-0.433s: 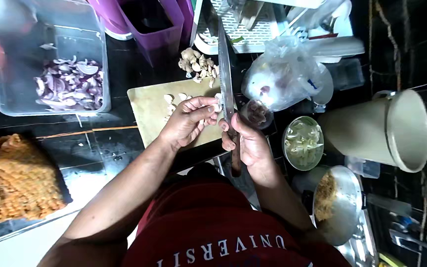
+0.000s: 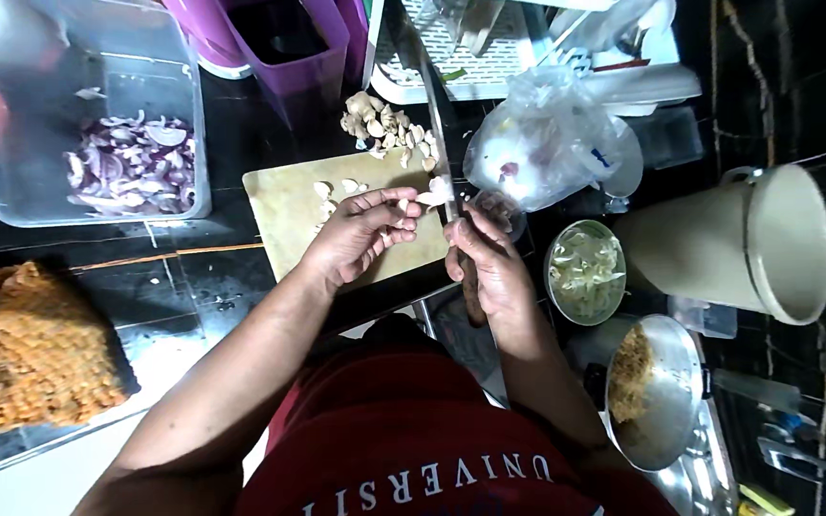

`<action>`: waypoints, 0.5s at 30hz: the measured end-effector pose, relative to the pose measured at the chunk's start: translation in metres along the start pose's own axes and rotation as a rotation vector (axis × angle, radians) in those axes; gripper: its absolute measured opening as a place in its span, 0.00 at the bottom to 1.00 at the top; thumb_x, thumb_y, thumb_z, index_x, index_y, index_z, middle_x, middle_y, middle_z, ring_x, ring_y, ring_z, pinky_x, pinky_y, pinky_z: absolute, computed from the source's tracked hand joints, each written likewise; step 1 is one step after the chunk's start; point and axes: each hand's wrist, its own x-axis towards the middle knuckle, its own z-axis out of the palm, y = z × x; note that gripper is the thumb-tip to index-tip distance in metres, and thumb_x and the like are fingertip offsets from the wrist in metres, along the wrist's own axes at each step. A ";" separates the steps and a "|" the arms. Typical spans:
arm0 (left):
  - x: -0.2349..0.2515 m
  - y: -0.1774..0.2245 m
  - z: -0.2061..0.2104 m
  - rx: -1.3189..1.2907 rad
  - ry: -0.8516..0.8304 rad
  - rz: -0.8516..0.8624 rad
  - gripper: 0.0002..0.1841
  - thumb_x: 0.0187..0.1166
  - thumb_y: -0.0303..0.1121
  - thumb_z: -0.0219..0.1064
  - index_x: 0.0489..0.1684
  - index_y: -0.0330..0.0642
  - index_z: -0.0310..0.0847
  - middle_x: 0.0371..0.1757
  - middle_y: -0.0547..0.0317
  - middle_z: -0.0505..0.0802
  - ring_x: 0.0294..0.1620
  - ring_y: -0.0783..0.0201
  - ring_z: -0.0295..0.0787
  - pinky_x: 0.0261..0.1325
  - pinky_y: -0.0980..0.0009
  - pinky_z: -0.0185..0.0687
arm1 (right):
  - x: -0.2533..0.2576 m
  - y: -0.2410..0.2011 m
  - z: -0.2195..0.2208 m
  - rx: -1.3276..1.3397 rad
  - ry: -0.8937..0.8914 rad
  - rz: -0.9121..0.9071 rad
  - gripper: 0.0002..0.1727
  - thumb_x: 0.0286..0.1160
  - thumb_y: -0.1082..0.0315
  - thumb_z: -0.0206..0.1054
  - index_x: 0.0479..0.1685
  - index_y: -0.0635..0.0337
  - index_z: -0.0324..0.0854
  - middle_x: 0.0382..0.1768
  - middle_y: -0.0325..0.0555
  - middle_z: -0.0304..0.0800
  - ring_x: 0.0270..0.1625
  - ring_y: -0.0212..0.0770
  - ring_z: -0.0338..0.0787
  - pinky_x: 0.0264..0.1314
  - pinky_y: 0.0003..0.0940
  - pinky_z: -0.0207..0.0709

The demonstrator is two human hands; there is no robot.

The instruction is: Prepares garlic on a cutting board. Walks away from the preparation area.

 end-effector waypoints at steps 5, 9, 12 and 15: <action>-0.005 0.022 -0.024 0.058 0.113 0.047 0.18 0.85 0.23 0.49 0.66 0.39 0.81 0.54 0.57 0.94 0.47 0.64 0.93 0.54 0.67 0.91 | 0.007 -0.053 -0.050 -0.336 0.289 -0.099 0.23 0.93 0.58 0.51 0.82 0.46 0.71 0.30 0.30 0.82 0.19 0.25 0.76 0.20 0.21 0.75; -0.007 0.044 -0.052 0.199 0.245 0.226 0.16 0.89 0.25 0.51 0.67 0.38 0.78 0.51 0.59 0.93 0.46 0.64 0.93 0.55 0.66 0.90 | 0.039 -0.093 -0.109 -0.362 0.556 -0.336 0.24 0.94 0.56 0.54 0.83 0.52 0.70 0.40 0.32 0.84 0.22 0.27 0.79 0.26 0.22 0.80; -0.006 0.049 -0.058 0.465 0.355 0.291 0.12 0.88 0.25 0.57 0.63 0.35 0.79 0.52 0.57 0.92 0.47 0.66 0.93 0.57 0.66 0.91 | 0.060 -0.107 -0.140 -0.522 0.645 -0.190 0.21 0.94 0.45 0.49 0.61 0.51 0.76 0.35 0.30 0.78 0.19 0.25 0.74 0.24 0.21 0.76; 0.003 0.042 -0.063 0.848 0.349 0.273 0.11 0.84 0.26 0.63 0.59 0.33 0.83 0.52 0.50 0.92 0.48 0.63 0.92 0.60 0.60 0.89 | 0.069 -0.108 -0.155 -0.629 0.606 -0.109 0.26 0.94 0.46 0.51 0.85 0.42 0.68 0.40 0.35 0.78 0.22 0.27 0.73 0.24 0.23 0.73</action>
